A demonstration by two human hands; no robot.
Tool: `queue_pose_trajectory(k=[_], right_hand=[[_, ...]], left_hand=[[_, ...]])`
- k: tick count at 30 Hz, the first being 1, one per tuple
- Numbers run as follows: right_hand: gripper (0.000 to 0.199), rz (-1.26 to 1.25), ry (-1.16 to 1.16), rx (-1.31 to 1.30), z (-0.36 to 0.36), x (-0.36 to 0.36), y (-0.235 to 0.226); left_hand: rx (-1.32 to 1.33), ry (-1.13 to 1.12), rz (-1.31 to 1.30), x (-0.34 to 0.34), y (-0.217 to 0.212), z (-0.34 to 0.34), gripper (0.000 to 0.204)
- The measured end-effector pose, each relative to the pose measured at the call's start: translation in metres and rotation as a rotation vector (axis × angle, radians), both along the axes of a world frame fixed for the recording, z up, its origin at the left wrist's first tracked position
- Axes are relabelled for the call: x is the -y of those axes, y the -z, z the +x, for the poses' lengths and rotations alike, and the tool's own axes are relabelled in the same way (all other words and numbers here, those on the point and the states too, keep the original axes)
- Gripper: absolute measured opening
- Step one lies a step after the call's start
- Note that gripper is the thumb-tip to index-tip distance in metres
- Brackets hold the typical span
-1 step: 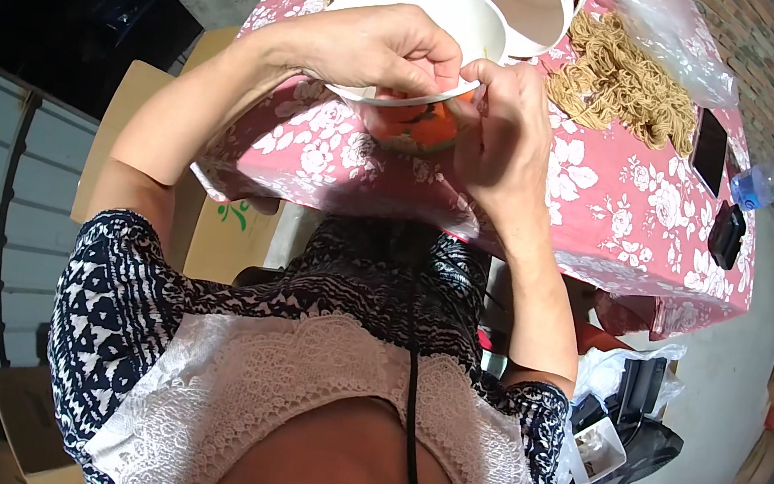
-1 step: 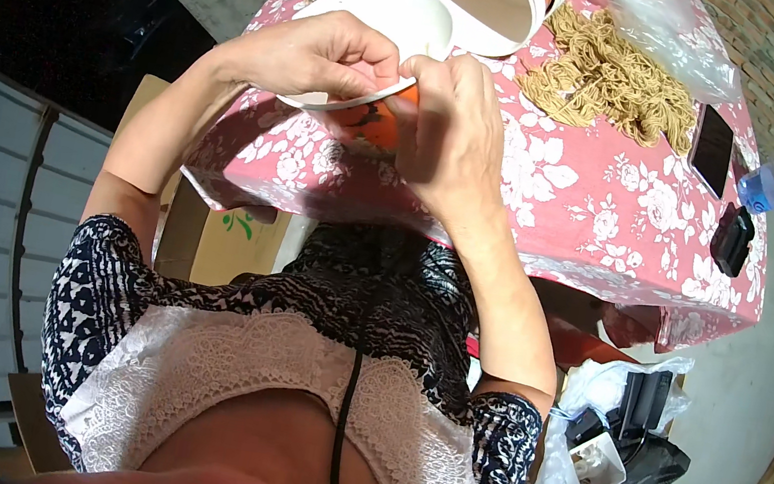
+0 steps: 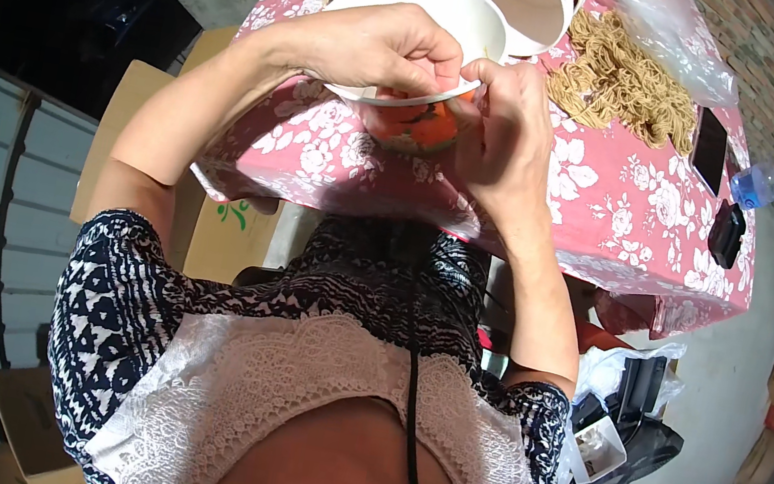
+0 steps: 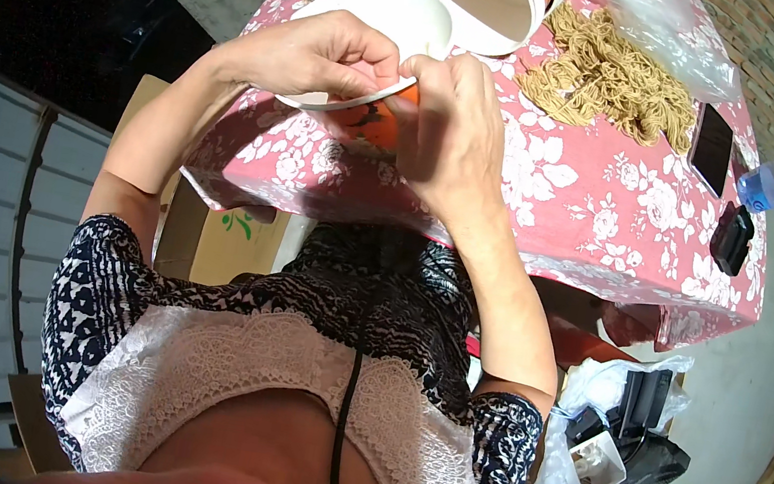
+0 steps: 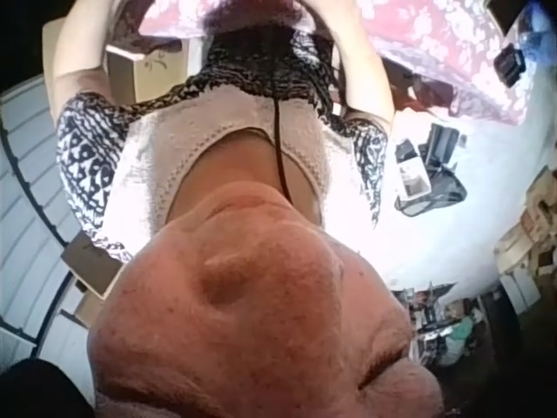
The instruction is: Threading and tying strings through paper bowls for packaging.
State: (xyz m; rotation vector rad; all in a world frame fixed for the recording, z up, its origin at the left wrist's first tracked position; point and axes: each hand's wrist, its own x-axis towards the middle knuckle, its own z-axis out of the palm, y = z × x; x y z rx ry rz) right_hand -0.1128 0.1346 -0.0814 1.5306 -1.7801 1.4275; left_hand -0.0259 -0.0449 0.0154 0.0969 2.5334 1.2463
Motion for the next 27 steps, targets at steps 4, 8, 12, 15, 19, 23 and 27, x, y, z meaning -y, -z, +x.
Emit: queue_pose_trajectory(k=[4,8,12,15,19,23,27], right_hand=[[0.033,-0.007,-0.041,0.023,-0.004,-0.002,-0.003],[0.038,0.026,-0.141,0.063,-0.006,-0.004,-0.01],[0.038,0.065,-0.145,0.132,-0.002,-0.008,-0.012],[0.039,0.085,-0.149,0.154,0.001,-0.008,-0.012],[0.038,0.118,-0.128,0.17,0.005,-0.007,-0.012],[0.04,0.098,-0.111,0.167,0.005,-0.003,-0.013],[0.041,0.07,-0.068,0.108,0.003,0.001,-0.011]], left_hand=[[-0.011,-0.071,0.005,-0.006,-0.003,0.001,0.015],[-0.122,-0.036,0.042,-0.006,-0.008,0.015,0.019],[-0.051,-0.057,0.115,-0.012,-0.004,0.016,0.02],[-0.033,-0.12,0.139,-0.013,0.001,0.018,0.02],[-0.015,-0.124,0.166,-0.013,-0.001,0.018,0.018],[-0.069,-0.062,0.191,-0.002,0.007,0.009,0.017],[-0.084,-0.043,0.192,0.0,0.006,0.003,0.015]])
